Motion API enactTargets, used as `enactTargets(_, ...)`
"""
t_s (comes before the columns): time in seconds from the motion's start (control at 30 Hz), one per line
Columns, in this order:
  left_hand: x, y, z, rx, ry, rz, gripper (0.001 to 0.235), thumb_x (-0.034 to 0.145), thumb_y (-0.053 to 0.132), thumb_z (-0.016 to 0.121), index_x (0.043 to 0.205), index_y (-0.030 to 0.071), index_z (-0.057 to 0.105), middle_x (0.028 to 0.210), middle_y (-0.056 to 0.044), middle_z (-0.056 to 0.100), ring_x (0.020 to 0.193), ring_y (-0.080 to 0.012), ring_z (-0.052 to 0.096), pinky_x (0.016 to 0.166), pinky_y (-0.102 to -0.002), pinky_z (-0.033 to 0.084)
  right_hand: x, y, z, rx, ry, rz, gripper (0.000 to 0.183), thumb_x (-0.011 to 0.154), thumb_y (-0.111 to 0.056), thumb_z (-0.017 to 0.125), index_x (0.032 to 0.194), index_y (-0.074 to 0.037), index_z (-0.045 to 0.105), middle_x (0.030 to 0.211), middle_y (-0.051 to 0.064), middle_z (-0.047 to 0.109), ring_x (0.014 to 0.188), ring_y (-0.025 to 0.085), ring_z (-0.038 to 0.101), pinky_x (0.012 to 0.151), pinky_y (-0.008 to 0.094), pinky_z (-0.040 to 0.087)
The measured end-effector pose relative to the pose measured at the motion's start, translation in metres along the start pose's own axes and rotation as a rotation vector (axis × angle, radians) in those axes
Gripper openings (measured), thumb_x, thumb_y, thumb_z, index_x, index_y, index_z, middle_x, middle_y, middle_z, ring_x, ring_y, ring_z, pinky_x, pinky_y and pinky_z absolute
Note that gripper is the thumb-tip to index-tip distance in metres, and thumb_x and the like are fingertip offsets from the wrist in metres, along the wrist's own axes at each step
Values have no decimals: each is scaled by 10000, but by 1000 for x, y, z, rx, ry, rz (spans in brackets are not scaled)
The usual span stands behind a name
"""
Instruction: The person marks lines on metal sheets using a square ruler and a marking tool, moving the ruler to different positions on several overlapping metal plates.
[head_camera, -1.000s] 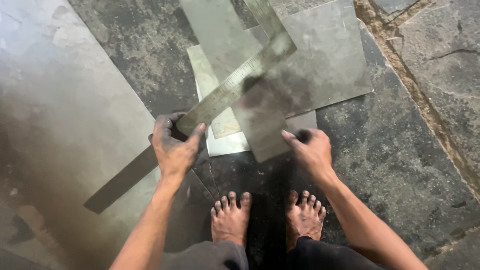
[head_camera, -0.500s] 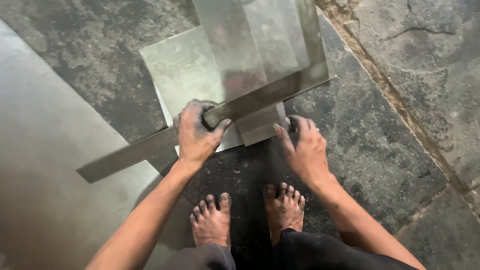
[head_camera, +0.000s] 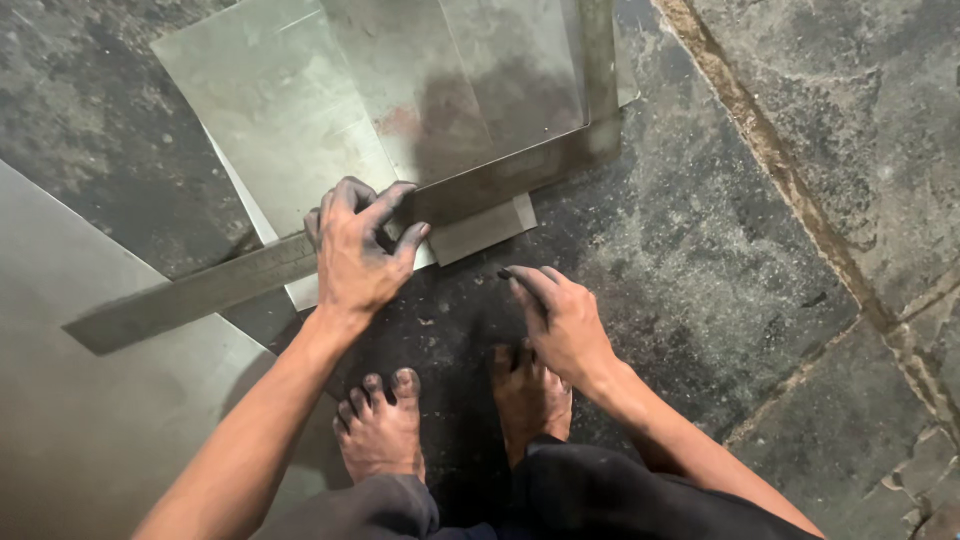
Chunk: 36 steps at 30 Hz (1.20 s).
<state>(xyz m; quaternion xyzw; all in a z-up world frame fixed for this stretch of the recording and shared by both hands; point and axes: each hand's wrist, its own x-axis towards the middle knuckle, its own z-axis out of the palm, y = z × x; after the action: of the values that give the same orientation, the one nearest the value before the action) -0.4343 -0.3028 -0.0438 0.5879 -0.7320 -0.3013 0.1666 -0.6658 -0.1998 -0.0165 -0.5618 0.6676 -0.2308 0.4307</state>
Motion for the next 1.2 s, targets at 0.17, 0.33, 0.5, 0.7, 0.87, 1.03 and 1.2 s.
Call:
enactTargets(0.17, -3, -2, 2, -13, 6, -17, 451, 772, 265, 872, 1205, 188, 773, 960, -61, 556, 995, -268, 558, 925, -436, 367, 7, -3, 1, 4, -38, 3, 234, 1000, -126, 619, 1211, -63, 700, 936, 147, 673, 799, 349, 686, 678, 403, 541)
enactTargets(0.33, -3, -1, -2, -26, -7, -26, 459, 765, 274, 871, 1206, 187, 775, 957, -68, 549, 994, -273, 553, 906, -426, 356, 8, -4, -2, -14, -28, 18, 245, 1001, -142, 621, 1222, -71, 702, 912, 142, 651, 765, 332, 673, 662, 400, 528)
enactTargets(0.5, -1, -1, -3, -17, -18, -20, 452, 770, 274, 876, 1202, 182, 777, 949, -66, 550, 992, -273, 557, 907, -431, 348, 7, -6, 0, -8, -13, 27, 251, 1001, -205, 648, 1205, -72, 711, 920, 128, 659, 759, 298, 682, 663, 382, 540)
enactTargets(0.7, 0, -4, 2, -8, -1, -6, 454, 772, 282, 885, 1201, 179, 778, 978, -76, 551, 1019, -285, 551, 914, -437, 355, 8, -11, 2, -9, -27, 47, 260, 1008, -248, 653, 1198, -92, 736, 896, 117, 667, 720, 271, 672, 654, 377, 536)
enactTargets(0.87, 0, -4, 3, -31, -9, -14, 475, 784, 300, 882, 1233, 192, 772, 989, -67, 543, 1023, -278, 541, 939, -424, 367, 8, -9, 5, -12, -20, 44, 257, 1003, -243, 653, 1191, -92, 742, 895, 121, 664, 716, 270, 667, 646, 376, 532)
enactTargets(1.03, 1, 1, 2, 10, -25, -35, 474, 786, 306, 879, 1232, 187, 776, 979, -77, 534, 1001, -275, 529, 937, -441, 352, 9, -1, 14, -144, -46, -29, 425, 989, -204, 667, 1409, -149, 621, 906, 159, 600, 745, 310, 629, 672, 421, 522)
enactTargets(1.2, -4, 1, 5, 14, -1, -5, 471, 824, 305, 862, 1266, 176, 766, 1016, -84, 541, 1034, -282, 526, 965, -435, 358, 14, 10, 29, -333, -92, -87, 694, 941, -229, 699, 1573, -167, 420, 1029, 220, 552, 850, 394, 603, 765, 478, 527)
